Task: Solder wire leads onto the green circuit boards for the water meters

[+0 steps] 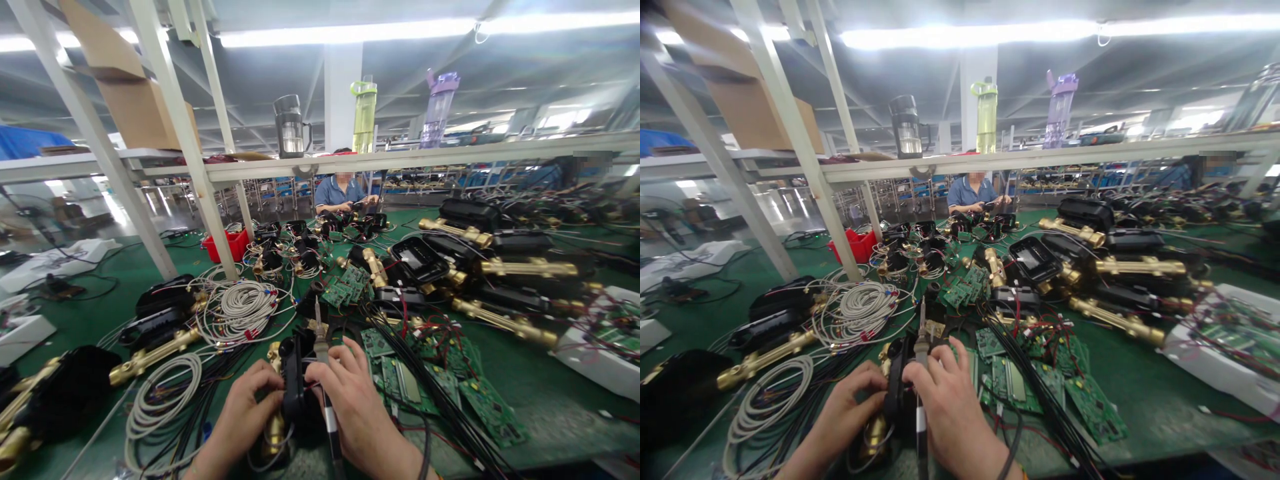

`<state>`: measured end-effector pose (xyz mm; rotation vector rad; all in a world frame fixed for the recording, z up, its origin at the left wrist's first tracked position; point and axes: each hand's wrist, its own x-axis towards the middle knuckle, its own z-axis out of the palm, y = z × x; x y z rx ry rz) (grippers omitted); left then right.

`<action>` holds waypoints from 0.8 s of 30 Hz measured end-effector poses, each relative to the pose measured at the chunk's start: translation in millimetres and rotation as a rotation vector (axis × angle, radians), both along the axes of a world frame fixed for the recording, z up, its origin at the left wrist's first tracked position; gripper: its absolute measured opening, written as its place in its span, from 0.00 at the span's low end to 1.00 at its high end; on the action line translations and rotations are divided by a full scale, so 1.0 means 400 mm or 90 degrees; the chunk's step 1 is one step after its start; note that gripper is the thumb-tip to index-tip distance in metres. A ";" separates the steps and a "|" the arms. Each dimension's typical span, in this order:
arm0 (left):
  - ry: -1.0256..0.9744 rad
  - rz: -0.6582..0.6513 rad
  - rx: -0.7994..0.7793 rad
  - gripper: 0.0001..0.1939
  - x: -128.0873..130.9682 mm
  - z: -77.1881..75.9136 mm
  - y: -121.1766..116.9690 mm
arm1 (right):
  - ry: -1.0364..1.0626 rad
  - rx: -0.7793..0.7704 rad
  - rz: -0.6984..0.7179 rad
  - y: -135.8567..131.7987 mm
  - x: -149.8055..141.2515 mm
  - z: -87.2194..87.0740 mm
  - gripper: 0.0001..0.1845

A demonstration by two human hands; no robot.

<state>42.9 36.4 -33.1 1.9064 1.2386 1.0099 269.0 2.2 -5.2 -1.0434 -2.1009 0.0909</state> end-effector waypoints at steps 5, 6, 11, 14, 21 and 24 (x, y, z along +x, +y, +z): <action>-0.011 0.000 -0.004 0.06 -0.001 -0.008 0.008 | -0.019 -0.023 0.001 -0.001 -0.010 -0.002 0.17; -0.011 0.000 -0.003 0.06 -0.001 -0.010 0.009 | -0.022 -0.025 -0.003 -0.002 -0.012 -0.003 0.17; 0.009 0.005 0.018 0.07 -0.006 -0.018 0.006 | -0.005 0.023 -0.036 -0.012 -0.008 -0.006 0.17; 0.028 0.002 0.037 0.07 -0.015 -0.007 -0.005 | 0.014 0.045 -0.047 -0.019 0.012 -0.007 0.17; 0.097 0.047 0.326 0.08 0.064 0.070 -0.050 | 0.095 0.009 -0.013 -0.032 0.039 -0.020 0.16; 0.183 -0.033 0.360 0.10 0.129 0.085 -0.056 | 0.131 -0.004 -0.017 -0.036 0.037 -0.031 0.15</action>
